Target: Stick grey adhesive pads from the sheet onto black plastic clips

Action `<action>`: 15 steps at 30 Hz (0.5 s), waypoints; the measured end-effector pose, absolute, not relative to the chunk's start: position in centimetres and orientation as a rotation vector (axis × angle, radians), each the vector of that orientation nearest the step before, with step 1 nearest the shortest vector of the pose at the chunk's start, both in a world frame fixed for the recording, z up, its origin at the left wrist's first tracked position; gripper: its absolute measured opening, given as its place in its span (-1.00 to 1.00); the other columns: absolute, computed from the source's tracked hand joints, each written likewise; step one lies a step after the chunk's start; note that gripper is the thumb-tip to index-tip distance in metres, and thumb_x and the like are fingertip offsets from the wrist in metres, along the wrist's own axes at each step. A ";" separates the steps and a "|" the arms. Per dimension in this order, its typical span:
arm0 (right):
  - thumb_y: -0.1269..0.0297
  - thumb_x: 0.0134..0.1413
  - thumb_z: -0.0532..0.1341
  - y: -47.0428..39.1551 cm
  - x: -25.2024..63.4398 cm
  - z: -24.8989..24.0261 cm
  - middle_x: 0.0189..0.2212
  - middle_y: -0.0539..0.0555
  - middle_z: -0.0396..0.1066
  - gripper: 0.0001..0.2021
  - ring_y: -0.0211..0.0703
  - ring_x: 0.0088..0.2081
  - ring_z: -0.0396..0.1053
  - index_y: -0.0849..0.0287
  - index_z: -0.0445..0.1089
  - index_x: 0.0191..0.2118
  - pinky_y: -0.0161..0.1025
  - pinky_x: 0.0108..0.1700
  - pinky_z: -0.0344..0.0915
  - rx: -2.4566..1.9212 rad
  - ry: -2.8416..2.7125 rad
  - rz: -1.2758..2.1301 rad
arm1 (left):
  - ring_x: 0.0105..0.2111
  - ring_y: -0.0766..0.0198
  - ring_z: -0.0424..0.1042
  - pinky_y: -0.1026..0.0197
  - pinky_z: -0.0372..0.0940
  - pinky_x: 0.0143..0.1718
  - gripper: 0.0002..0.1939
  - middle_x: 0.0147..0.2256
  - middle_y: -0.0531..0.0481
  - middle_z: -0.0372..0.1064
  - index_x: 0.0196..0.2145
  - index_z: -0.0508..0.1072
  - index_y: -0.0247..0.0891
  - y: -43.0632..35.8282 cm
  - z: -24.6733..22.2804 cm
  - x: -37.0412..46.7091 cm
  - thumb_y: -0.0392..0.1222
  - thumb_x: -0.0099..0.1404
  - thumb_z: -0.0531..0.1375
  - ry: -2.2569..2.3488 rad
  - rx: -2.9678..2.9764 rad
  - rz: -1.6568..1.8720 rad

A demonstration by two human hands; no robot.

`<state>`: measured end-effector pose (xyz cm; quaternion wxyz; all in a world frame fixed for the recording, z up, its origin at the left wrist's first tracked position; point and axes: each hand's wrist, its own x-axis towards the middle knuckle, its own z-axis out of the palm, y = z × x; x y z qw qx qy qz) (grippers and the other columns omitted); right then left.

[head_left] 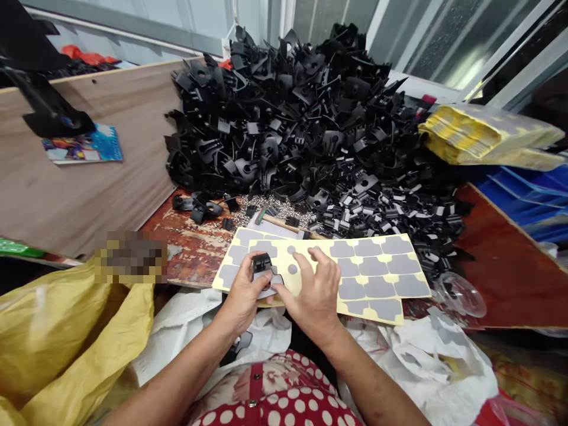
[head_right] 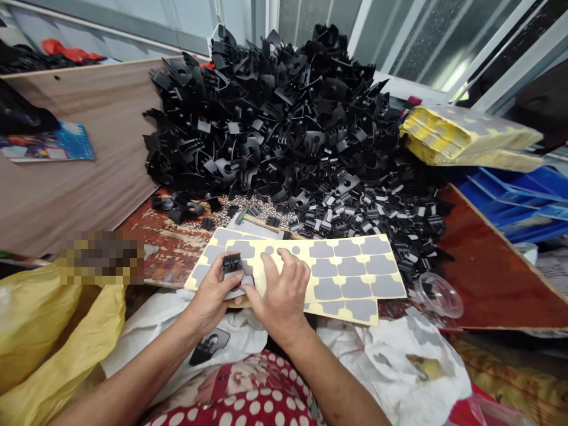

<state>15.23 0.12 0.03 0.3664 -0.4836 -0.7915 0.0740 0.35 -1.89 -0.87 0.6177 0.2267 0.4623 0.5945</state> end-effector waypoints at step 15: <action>0.33 0.33 0.19 14.5 19.2 5.2 -0.15 0.12 0.57 -0.83 0.02 -0.11 0.48 0.07 0.55 -0.12 -0.07 -0.06 0.38 -1.494 -2.312 0.155 | 0.26 -0.06 0.34 -0.08 0.18 0.32 -0.36 0.26 0.00 0.38 0.20 0.49 0.20 -9.8 -4.8 -8.2 -0.33 0.23 0.17 1.374 1.689 0.737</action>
